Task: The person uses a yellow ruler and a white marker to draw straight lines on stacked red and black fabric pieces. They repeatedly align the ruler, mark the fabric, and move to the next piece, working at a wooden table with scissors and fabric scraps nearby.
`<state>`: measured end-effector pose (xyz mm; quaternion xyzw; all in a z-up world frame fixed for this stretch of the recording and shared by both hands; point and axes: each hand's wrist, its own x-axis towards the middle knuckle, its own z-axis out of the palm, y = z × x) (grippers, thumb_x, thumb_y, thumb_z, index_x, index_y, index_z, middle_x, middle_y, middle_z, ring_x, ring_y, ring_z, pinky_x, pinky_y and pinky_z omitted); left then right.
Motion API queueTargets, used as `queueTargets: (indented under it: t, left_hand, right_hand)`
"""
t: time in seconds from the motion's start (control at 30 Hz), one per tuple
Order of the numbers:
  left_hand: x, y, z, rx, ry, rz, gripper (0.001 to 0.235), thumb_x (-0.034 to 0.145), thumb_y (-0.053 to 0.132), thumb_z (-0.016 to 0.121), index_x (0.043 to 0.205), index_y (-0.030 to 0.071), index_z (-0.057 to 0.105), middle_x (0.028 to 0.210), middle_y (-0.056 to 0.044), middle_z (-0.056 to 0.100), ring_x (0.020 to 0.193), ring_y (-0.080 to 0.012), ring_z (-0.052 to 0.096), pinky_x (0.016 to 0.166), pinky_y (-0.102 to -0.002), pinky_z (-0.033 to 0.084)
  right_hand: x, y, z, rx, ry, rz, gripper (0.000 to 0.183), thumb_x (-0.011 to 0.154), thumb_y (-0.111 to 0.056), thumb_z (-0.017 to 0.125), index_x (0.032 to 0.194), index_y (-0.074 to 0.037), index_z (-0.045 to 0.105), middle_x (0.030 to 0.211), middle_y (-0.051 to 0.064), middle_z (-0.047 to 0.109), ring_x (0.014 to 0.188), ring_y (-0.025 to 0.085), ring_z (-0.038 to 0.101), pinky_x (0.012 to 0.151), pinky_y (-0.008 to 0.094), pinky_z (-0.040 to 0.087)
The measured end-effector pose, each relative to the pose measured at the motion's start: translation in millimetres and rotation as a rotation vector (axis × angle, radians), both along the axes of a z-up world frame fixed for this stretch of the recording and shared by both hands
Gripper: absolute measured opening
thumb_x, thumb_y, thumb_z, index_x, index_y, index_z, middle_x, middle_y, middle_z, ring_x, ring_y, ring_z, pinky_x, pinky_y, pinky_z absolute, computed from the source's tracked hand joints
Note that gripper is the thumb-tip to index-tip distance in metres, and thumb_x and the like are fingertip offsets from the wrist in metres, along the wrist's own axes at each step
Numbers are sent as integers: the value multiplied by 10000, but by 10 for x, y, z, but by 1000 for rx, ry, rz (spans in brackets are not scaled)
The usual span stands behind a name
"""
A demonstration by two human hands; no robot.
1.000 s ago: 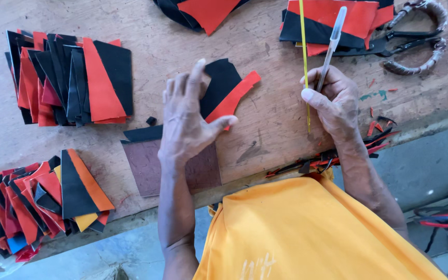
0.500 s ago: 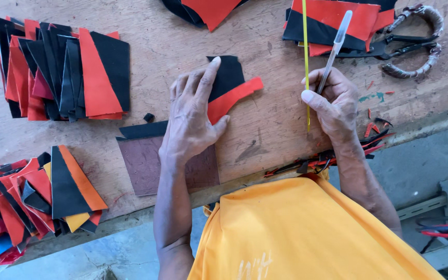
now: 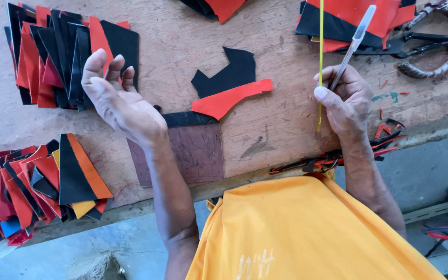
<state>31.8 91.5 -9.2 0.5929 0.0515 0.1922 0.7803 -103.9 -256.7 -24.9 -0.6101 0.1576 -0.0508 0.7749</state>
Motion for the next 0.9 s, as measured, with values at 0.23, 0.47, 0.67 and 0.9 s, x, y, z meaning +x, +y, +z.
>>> queueTargets:
  t: [0.23, 0.47, 0.67, 0.9]
  left_hand:
    - [18, 82, -85, -103, 53, -59, 421, 1158, 410, 483, 1326, 52, 626, 1332, -66, 609, 1118, -179, 620, 986, -345, 482]
    - [3, -49, -76, -3, 30, -83, 346, 1178, 332, 462, 1337, 64, 612, 1290, -47, 614, 1096, -152, 616, 944, -320, 483]
    - [5, -60, -87, -17, 36, -100, 321, 1176, 304, 465, 1328, 62, 611, 1325, -57, 630, 1091, -151, 619, 931, -320, 485]
    - [-19, -128, -69, 43, 2, -121, 264, 1188, 260, 472, 1303, 70, 615, 1263, -73, 647, 1078, -149, 645, 909, -307, 509]
  right_hand:
    - [8, 50, 41, -55, 9, -18, 297, 952, -43, 782, 1204, 5, 633, 1001, -7, 640, 868, 49, 586, 820, 188, 484]
    - [-83, 465, 339, -695, 68, 63, 223, 925, -65, 800, 1092, -7, 664, 884, -3, 612, 700, 57, 524, 625, 221, 460]
    - [-184, 845, 501, -952, 18, 191, 237, 858, -77, 817, 1044, -29, 677, 873, 85, 643, 641, 155, 610, 580, 301, 509]
    - [-194, 936, 447, -1046, -113, 185, 281, 844, -72, 801, 1074, -7, 655, 959, 134, 674, 834, 308, 680, 725, 399, 566]
